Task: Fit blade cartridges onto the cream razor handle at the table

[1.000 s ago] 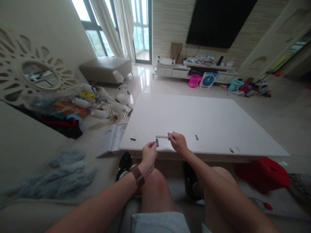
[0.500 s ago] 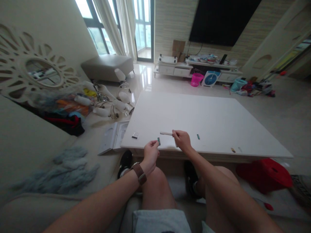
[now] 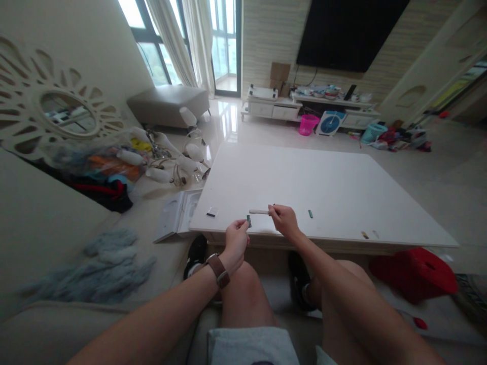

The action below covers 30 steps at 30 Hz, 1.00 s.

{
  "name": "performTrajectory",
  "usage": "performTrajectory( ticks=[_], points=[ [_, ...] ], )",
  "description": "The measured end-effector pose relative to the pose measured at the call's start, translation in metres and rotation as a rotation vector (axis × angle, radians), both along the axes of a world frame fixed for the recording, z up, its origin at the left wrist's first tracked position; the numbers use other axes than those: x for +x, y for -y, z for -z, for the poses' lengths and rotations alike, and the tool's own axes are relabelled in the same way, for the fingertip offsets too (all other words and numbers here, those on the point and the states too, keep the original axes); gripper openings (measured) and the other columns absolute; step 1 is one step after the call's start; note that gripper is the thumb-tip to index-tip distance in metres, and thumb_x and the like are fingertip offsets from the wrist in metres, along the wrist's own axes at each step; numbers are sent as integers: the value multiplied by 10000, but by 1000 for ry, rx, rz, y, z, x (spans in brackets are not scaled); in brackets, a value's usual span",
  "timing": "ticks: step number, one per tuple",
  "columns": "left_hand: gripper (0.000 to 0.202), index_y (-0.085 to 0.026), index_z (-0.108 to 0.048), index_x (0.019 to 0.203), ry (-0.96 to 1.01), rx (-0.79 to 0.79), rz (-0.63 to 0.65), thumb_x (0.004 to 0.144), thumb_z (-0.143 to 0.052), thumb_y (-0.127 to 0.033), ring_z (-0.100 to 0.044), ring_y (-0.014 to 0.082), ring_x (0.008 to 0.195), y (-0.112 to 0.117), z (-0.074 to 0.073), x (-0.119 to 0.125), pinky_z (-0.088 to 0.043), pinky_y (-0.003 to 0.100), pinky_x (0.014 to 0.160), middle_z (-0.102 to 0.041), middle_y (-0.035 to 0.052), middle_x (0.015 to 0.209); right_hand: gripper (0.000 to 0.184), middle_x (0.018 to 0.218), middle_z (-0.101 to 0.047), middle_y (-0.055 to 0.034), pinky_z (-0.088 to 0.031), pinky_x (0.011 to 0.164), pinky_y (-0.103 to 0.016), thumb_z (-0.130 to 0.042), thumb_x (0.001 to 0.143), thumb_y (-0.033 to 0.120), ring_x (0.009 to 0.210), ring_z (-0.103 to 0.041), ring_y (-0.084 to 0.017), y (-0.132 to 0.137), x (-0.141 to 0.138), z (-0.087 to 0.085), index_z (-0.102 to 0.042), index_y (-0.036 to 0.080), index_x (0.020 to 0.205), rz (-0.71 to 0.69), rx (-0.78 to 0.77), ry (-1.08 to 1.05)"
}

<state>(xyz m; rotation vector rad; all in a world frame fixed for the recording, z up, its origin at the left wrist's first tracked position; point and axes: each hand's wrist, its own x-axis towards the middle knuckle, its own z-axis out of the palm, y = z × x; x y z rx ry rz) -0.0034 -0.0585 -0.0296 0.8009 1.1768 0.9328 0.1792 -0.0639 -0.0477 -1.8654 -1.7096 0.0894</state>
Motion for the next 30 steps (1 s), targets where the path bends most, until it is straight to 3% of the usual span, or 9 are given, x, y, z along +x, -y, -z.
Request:
performTrajectory(
  ticks=[5,12,16,21,26,30],
  points=[
    [341,-123,-606,876,3,1,4,700,-704,-398,-367,55,391,0,2,0,-246,218,399,-493,-67,542,500,620,-611,-22,-259,584,-289,-394,1012,396,573,-491,-136,2,-10,3,-598,196,602,-109,-50,57],
    [334,-116,-602,908,-18,-4,9,712,-682,-375,-372,60,387,-1,1,0,-249,216,397,-500,-67,538,523,567,-578,-19,-228,555,-301,-404,1000,423,540,-470,-139,0,10,-3,-578,195,562,53,11,26],
    [327,-113,-610,914,-4,11,-2,715,-682,-362,-365,54,383,-1,-2,0,-237,217,396,-515,-62,557,533,563,-583,-18,-259,564,-287,-382,1009,422,547,-502,-136,-1,-1,-2,-602,192,581,6,27,-45],
    [314,-123,-606,891,13,3,-35,712,-699,-364,-360,49,382,-1,-2,1,-233,216,397,-512,-64,558,528,580,-612,-21,-265,567,-280,-399,996,409,553,-515,-132,4,-2,-1,-645,198,579,-87,-26,15],
    [370,-125,-613,900,30,14,-32,699,-735,-411,-363,49,384,0,-3,1,-226,216,402,-504,-70,550,537,564,-615,-26,-254,548,-285,-409,988,413,520,-497,-128,5,14,-7,-653,198,561,-32,-6,23],
    [354,-118,-627,899,28,23,-27,705,-734,-394,-364,49,386,-1,-4,0,-225,215,400,-510,-61,553,564,553,-610,-30,-271,554,-283,-381,1003,427,521,-501,-135,2,5,-7,-640,195,559,-2,13,-26]
  ],
)
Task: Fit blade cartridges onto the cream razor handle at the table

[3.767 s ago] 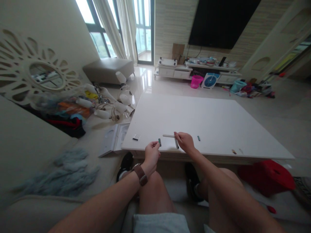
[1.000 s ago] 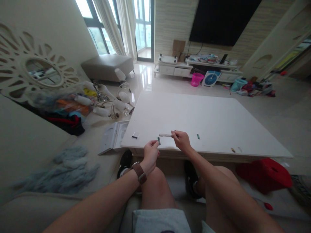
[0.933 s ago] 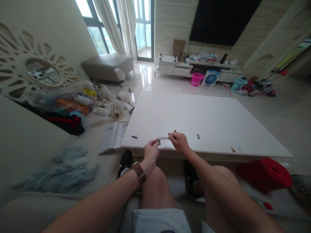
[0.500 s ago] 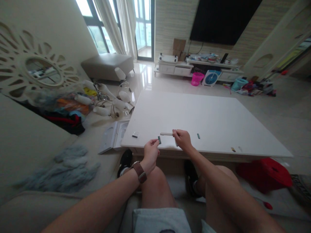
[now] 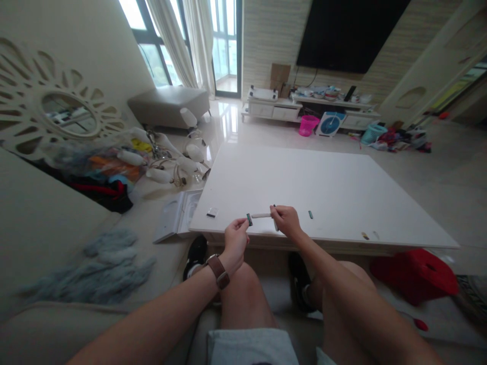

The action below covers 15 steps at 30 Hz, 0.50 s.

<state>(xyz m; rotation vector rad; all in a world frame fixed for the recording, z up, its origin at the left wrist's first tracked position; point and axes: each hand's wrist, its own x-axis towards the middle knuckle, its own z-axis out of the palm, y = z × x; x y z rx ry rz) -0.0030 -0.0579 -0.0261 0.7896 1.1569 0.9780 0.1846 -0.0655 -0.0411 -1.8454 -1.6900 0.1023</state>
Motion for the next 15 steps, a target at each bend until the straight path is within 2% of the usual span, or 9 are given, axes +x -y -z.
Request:
performTrajectory(
  ticks=[4,8,12,15],
  points=[
    [351,-120,-621,896,10,8,-20,695,-735,-385,-357,47,386,-1,2,0,-226,213,395,-520,-59,563,533,570,-615,-22,-264,563,-284,-400,994,398,547,-518,-133,-1,-9,4,-647,198,566,-65,-27,42],
    [429,-123,-616,913,29,-4,-30,662,-755,-441,-341,45,386,-1,3,0,-225,215,392,-504,-72,554,514,568,-608,-12,-248,551,-283,-417,982,373,534,-504,-123,3,2,3,-667,203,566,-105,-55,68],
    [470,-123,-626,910,24,4,-24,640,-772,-479,-340,45,387,-1,2,1,-225,220,394,-495,-75,549,531,551,-598,-16,-254,549,-285,-414,986,393,512,-485,-128,4,12,0,-664,196,560,-53,-19,41],
    [469,-124,-636,893,25,5,-12,637,-781,-488,-343,46,388,-1,1,1,-223,221,397,-503,-69,546,555,542,-593,-24,-267,549,-285,-392,997,407,515,-491,-133,3,7,-1,-643,191,552,-30,2,6]
  ],
)
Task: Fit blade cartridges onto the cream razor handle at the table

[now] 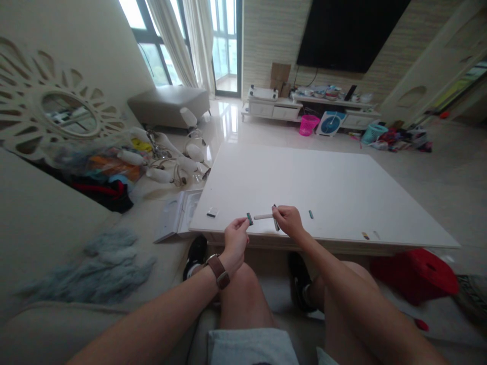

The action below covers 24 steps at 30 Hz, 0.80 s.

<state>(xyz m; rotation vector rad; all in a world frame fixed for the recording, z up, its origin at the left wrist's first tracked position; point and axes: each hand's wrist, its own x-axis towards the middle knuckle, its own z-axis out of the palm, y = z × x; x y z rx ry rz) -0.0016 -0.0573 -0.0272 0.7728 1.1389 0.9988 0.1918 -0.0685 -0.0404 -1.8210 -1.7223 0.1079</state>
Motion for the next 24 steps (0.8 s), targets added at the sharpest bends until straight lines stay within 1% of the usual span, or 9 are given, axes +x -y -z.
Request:
performTrajectory(
  ticks=[5,8,10,13,16,18,24],
  points=[
    [451,-125,-642,878,2,-5,-8,636,-781,-480,-343,45,384,0,2,0,-215,218,394,-519,-60,534,528,572,-614,-20,-271,567,-285,-407,995,392,540,-509,-131,-1,-10,2,-653,202,568,-45,-20,34],
    [460,-118,-654,888,-5,-14,-1,632,-779,-479,-350,46,387,0,3,-1,-220,214,393,-525,-56,536,506,578,-614,-14,-268,558,-277,-418,986,376,545,-523,-128,1,-7,1,-673,205,584,-72,-40,28],
    [457,-112,-662,893,-17,-16,9,632,-777,-469,-352,49,387,1,2,-2,-222,211,392,-503,-63,513,506,571,-606,-9,-270,554,-272,-422,981,369,535,-520,-123,2,-3,0,-669,205,572,-86,-49,13],
    [434,-108,-670,888,-22,-2,18,641,-772,-450,-354,51,388,2,-1,-2,-219,209,393,-495,-63,502,521,557,-592,-7,-278,560,-272,-419,985,370,520,-501,-119,2,-1,-2,-649,200,550,-82,-26,-8],
    [410,-108,-671,874,-21,10,27,654,-763,-441,-357,47,389,2,-3,-1,-227,212,396,-559,-35,553,539,552,-587,-13,-273,562,-280,-404,997,386,513,-480,-119,2,-4,-1,-630,195,546,-52,-3,3],
    [393,-109,-670,872,-29,5,29,661,-757,-428,-357,49,386,2,-3,-1,-226,212,397,-565,-31,551,546,554,-586,-16,-267,562,-284,-395,1002,394,516,-474,-120,1,-6,-1,-617,193,546,-47,-4,22],
    [373,-104,-672,866,-52,-17,28,653,-742,-403,-350,55,377,2,0,-1,-207,209,388,-507,-51,489,537,534,-558,-7,-235,552,-284,-409,996,389,506,-446,-115,-2,-6,3,-581,187,530,-66,8,53]
  ],
)
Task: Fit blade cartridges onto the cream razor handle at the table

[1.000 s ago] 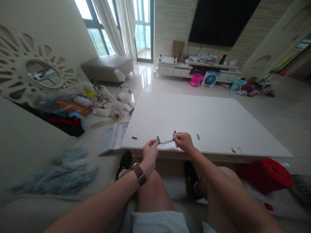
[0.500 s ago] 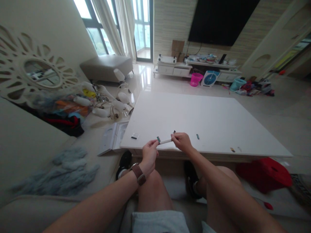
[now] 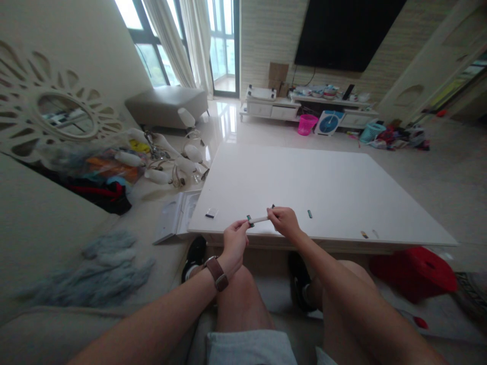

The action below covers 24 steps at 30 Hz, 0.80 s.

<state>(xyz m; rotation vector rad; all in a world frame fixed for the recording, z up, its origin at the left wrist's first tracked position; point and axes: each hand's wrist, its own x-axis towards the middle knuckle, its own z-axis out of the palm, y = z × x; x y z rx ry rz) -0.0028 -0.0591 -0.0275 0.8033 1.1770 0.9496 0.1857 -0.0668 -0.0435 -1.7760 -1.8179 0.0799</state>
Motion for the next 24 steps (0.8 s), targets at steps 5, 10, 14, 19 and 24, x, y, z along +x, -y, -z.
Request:
performTrajectory(
  ticks=[5,10,14,19,24],
  points=[
    [348,-107,-670,850,-9,7,5,655,-711,-393,-344,57,374,-1,2,0,-205,205,381,-468,-68,462,541,526,-556,-3,-223,544,-279,-405,991,382,499,-445,-110,1,1,-1,-594,186,524,-30,-15,0],
    [374,-106,-666,862,-8,5,1,647,-726,-406,-344,60,380,0,-1,-1,-206,207,385,-458,-75,456,528,527,-559,1,-224,540,-276,-425,974,354,497,-468,-103,3,7,-5,-605,186,508,-35,-42,-6],
    [338,-109,-666,860,-9,7,11,665,-719,-380,-345,61,383,1,-5,0,-217,208,395,-461,-74,456,518,524,-557,-5,-226,547,-280,-435,970,356,492,-442,-106,0,8,-6,-605,181,512,25,25,-4],
    [286,-112,-665,850,-15,11,33,680,-694,-340,-344,58,384,1,-7,0,-214,210,399,-484,-66,480,541,522,-562,-12,-222,549,-280,-413,990,385,493,-435,-112,-4,-1,-2,-597,180,524,54,36,-14],
    [314,-111,-665,847,-15,-2,30,665,-710,-362,-343,58,392,2,-7,1,-205,210,401,-476,-68,480,537,528,-561,-15,-192,542,-293,-429,988,394,507,-439,-123,-3,4,0,-576,183,517,142,35,30]
  ],
)
